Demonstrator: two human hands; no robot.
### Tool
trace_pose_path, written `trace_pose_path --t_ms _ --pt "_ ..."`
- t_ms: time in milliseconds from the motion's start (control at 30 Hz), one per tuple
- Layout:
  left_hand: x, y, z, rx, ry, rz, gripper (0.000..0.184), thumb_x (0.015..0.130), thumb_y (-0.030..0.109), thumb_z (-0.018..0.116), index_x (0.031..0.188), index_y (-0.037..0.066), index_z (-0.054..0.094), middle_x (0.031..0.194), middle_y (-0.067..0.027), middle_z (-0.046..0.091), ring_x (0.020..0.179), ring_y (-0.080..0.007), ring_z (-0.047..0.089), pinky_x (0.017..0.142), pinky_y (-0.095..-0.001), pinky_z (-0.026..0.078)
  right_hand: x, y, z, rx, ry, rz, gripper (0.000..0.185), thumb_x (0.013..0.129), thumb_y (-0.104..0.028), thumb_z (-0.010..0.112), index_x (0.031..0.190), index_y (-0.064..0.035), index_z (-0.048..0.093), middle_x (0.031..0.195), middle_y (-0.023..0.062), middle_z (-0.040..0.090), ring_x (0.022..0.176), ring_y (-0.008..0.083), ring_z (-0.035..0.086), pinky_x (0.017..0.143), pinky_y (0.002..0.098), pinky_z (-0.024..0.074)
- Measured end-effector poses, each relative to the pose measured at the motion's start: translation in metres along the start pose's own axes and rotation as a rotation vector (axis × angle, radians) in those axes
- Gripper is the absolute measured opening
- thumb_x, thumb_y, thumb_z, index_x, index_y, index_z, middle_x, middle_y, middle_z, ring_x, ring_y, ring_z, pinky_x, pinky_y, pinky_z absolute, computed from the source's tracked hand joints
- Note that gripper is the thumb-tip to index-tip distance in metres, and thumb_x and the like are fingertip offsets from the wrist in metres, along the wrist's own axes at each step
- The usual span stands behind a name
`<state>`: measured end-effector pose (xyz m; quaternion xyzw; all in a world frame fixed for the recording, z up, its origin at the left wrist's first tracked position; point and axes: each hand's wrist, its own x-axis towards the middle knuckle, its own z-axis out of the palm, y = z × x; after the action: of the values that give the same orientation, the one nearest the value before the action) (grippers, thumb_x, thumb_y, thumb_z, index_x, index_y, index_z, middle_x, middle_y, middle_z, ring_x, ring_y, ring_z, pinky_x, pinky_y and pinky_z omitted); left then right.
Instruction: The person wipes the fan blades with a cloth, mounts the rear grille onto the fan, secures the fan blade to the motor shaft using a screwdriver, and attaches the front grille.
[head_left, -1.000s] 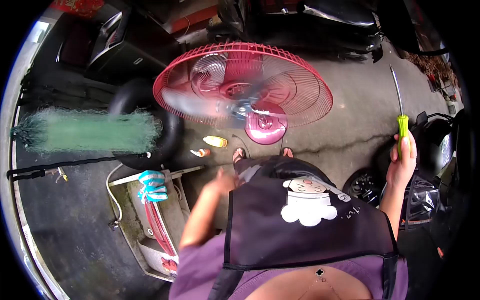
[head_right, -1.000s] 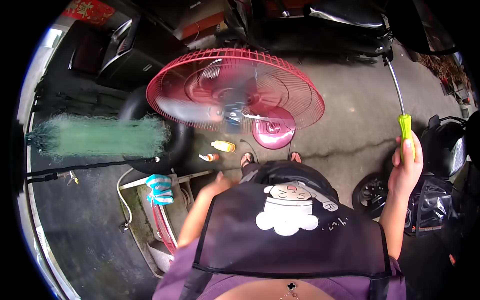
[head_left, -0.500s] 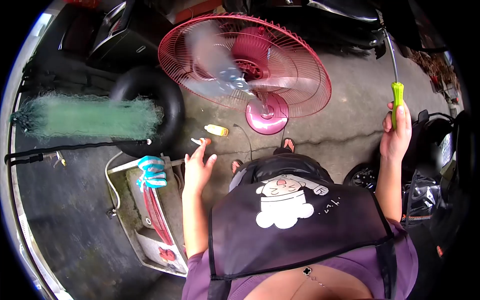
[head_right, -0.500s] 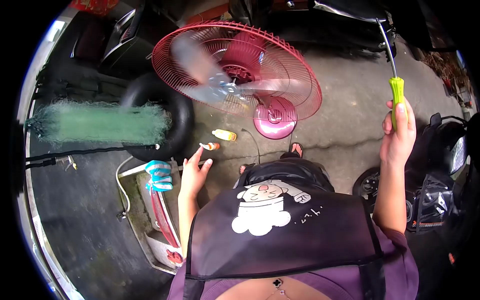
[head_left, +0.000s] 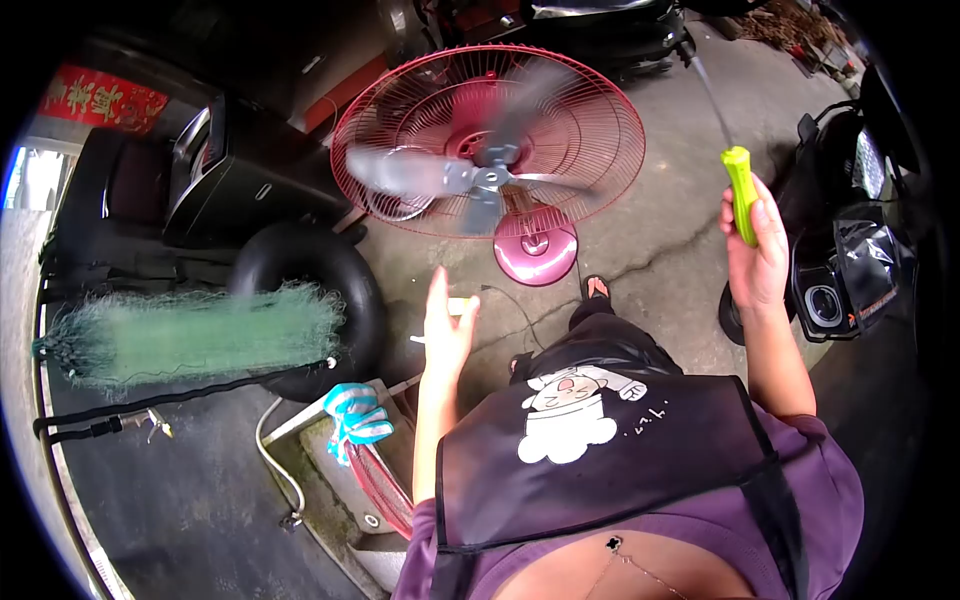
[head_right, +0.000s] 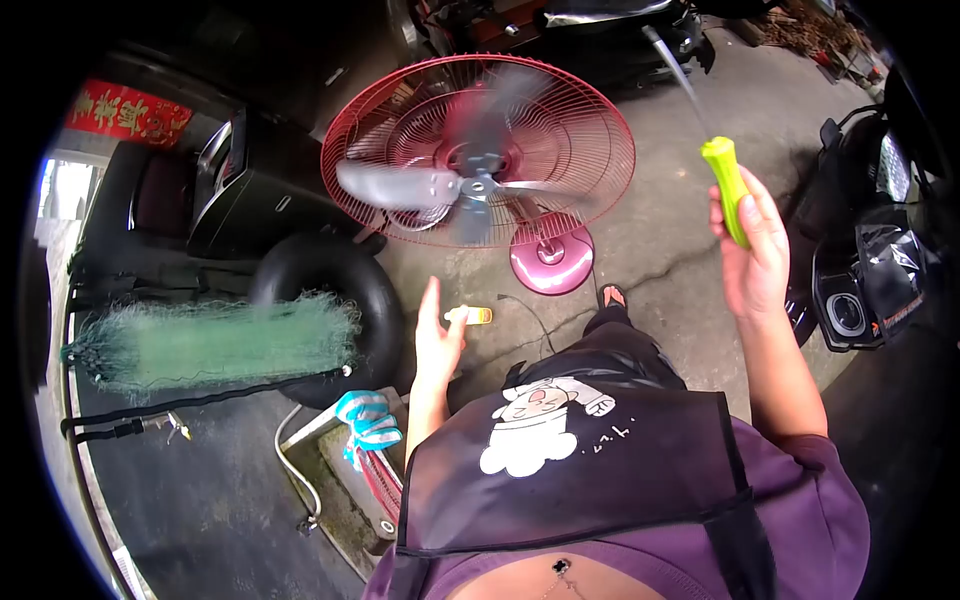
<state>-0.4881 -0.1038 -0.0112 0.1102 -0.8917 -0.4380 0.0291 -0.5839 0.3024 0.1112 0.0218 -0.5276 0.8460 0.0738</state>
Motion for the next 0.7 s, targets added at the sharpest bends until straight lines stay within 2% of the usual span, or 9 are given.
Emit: trace_pose_path --t_ms 33,67,133,167,267,400,500,567,700 --pt "0.012 0.008 0.005 0.063 0.155 0.208 0.090 0.086 0.028 0.073 0.152 -0.001 0.019 0.156 -0.0304 0.019 0.145 -0.0399 0.025 0.113 -0.0429 0.031 -0.005 0.001 0.000 -0.012 -0.013 0.010 0.048 0.097 -0.027 0.058 0.136 0.0000 0.049 0.114 0.0118 0.063 0.093 0.0150 0.055 0.080 0.0274 0.0417" --pt "0.024 0.020 0.010 0.053 0.152 0.212 0.090 0.086 0.028 0.073 0.152 -0.001 0.019 0.156 -0.0304 0.019 0.145 -0.0399 0.025 0.113 -0.0429 0.031 -0.009 0.001 0.002 -0.028 -0.011 0.010 0.048 0.097 -0.027 0.058 0.135 0.0003 0.049 0.113 0.0118 0.063 0.093 0.0151 0.056 0.080 0.0274 0.0419" --pt "0.050 0.045 0.018 0.496 0.317 0.338 0.106 0.085 0.036 0.073 0.154 -0.002 0.002 0.157 -0.0326 -0.007 0.146 -0.0500 -0.002 0.116 -0.0572 0.015 -0.013 0.000 0.003 -0.049 -0.008 0.010 0.048 0.097 -0.028 0.058 0.135 0.0005 0.050 0.113 0.0119 0.063 0.094 0.0152 0.056 0.079 0.0275 0.0421" --pt "0.066 0.046 0.028 0.435 0.312 0.400 0.110 0.085 0.046 0.069 0.153 -0.002 -0.001 0.155 -0.0356 -0.012 0.143 -0.0545 -0.011 0.113 -0.0662 0.001 -0.014 -0.001 0.002 -0.067 -0.010 0.009 0.048 0.097 -0.028 0.059 0.134 0.0010 0.050 0.112 0.0121 0.063 0.094 0.0154 0.057 0.079 0.0276 0.0422" --pt "0.101 0.057 0.056 0.538 0.251 0.444 0.110 0.086 0.058 0.061 0.153 -0.004 0.000 0.156 -0.0350 -0.010 0.145 -0.0519 -0.009 0.113 -0.0656 0.001 -0.011 -0.006 -0.007 -0.086 -0.010 0.014 0.048 0.096 -0.027 0.059 0.133 0.0017 0.050 0.111 0.0123 0.063 0.094 0.0156 0.057 0.079 0.0278 0.0423" --pt "0.126 0.049 0.094 0.520 0.247 0.368 0.112 0.086 0.057 0.061 0.150 -0.010 -0.001 0.156 -0.0355 -0.007 0.145 -0.0510 -0.009 0.115 -0.0621 0.000 0.004 -0.015 -0.037 -0.096 -0.005 0.014 0.048 0.095 -0.026 0.060 0.133 0.0018 0.050 0.116 0.0135 0.062 0.096 0.0173 0.058 0.080 0.0287 0.0426" --pt "0.131 0.033 0.119 0.493 0.175 0.204 0.110 0.088 0.056 0.059 0.149 -0.012 -0.002 0.155 -0.0368 -0.001 0.145 -0.0517 -0.003 0.115 -0.0612 0.000 0.024 -0.022 -0.060 -0.130 -0.052 0.024 0.051 0.092 -0.027 0.063 0.132 0.0021 0.051 0.118 0.0142 0.061 0.097 0.0196 0.058 0.082 0.0298 0.0437" --pt "0.131 0.037 0.128 0.250 -0.026 0.042 0.107 0.091 0.054 0.057 0.148 -0.014 -0.003 0.154 -0.0383 0.005 0.145 -0.0509 0.001 0.116 -0.0602 0.001 0.040 -0.022 -0.072 -0.198 -0.154 0.028 0.052 0.090 -0.028 0.066 0.129 0.0029 0.052 0.117 0.0147 0.060 0.097 0.0200 0.057 0.081 0.0302 0.0439" --pt "0.121 0.043 0.149 0.135 0.169 0.145 0.093 0.095 0.042 0.057 0.150 -0.011 0.003 0.153 -0.0375 0.012 0.145 -0.0491 0.011 0.117 -0.0547 0.008 0.074 -0.016 -0.076 -0.335 -0.224 0.061 0.056 0.083 -0.033 0.073 0.121 0.0041 0.057 0.111 0.0123 0.060 0.093 0.0183 0.057 0.080 0.0296 0.0448"
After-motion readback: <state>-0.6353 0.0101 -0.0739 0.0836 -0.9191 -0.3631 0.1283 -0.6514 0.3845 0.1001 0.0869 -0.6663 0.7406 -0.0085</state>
